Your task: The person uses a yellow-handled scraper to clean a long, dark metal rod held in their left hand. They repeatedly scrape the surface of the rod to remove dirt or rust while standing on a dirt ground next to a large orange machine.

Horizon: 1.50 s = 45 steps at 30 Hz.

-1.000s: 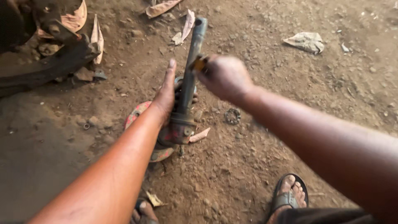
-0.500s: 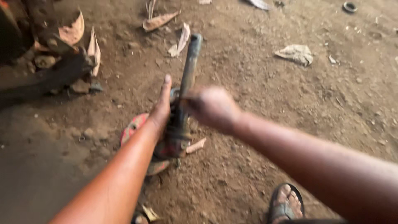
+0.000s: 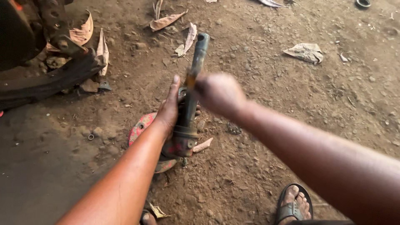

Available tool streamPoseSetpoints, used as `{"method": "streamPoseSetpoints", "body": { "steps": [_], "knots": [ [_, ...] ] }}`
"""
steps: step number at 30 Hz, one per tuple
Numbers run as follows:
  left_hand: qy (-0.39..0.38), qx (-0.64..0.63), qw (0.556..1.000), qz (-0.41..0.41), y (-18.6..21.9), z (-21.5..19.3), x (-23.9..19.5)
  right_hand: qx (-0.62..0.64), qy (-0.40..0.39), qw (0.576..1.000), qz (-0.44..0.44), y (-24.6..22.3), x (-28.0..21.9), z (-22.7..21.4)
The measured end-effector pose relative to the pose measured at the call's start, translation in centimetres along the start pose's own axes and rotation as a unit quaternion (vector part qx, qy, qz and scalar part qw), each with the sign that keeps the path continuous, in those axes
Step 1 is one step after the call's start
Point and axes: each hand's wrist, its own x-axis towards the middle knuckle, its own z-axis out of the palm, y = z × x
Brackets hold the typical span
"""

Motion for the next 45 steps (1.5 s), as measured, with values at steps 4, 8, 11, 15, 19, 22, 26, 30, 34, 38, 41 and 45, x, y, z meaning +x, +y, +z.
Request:
{"method": "streamPoseSetpoints", "body": {
  "steps": [4, 8, 11, 15, 19, 22, 26, 30, 34, 38, 41, 45],
  "knots": [
    [-0.015, -0.035, 0.999, 0.008, 0.2, 0.6, -0.6, -0.001, 0.031, 0.995, 0.098, 2.6, 0.3, -1.0],
    [0.007, -0.016, 1.000, 0.007, 0.5, 0.4, -0.1, 0.011, 0.058, 0.998, 0.009, 1.7, -2.4, -0.9],
    [0.032, -0.004, 0.999, 0.006, 0.3, 0.8, 0.0, 0.005, -0.105, 0.977, 0.188, 2.2, -1.6, -2.1],
    [0.036, 0.015, 0.999, 0.013, 0.2, 0.4, 0.3, 0.085, -0.031, 0.967, 0.239, 1.8, -0.4, -3.1],
    [0.036, 0.013, 0.999, 0.009, -0.2, 0.1, 0.4, 0.009, -0.093, 0.986, 0.138, 0.0, -0.1, -2.1],
    [0.066, 0.057, 0.996, 0.004, 0.0, 0.2, 0.5, -0.003, -0.079, 0.984, 0.162, 1.1, 1.2, -2.6],
    [0.061, 0.034, 0.997, -0.014, -0.3, -0.1, -0.7, -0.004, -0.028, 0.995, 0.101, 1.2, 1.2, -3.0],
    [0.075, 0.074, 0.994, 0.001, -0.2, -0.1, 0.0, -0.044, -0.096, 0.991, 0.077, -0.4, 0.3, -1.2],
    [0.069, 0.056, 0.996, 0.008, -0.6, -0.2, -0.5, -0.023, 0.049, 0.998, 0.032, 0.5, 1.6, -1.3],
    [0.051, 0.034, 0.998, 0.019, -0.4, 0.4, -0.2, -0.021, 0.001, 1.000, 0.021, 0.1, 1.0, -0.8],
    [0.060, 0.034, 0.996, 0.057, -0.7, 0.1, 0.1, -0.108, -0.020, 0.994, 0.015, 0.0, 1.5, -0.9],
    [0.059, 0.043, 0.997, 0.014, -0.6, 0.1, -0.3, -0.081, 0.078, 0.994, -0.009, 1.7, 1.9, -2.3]
  ]
}}
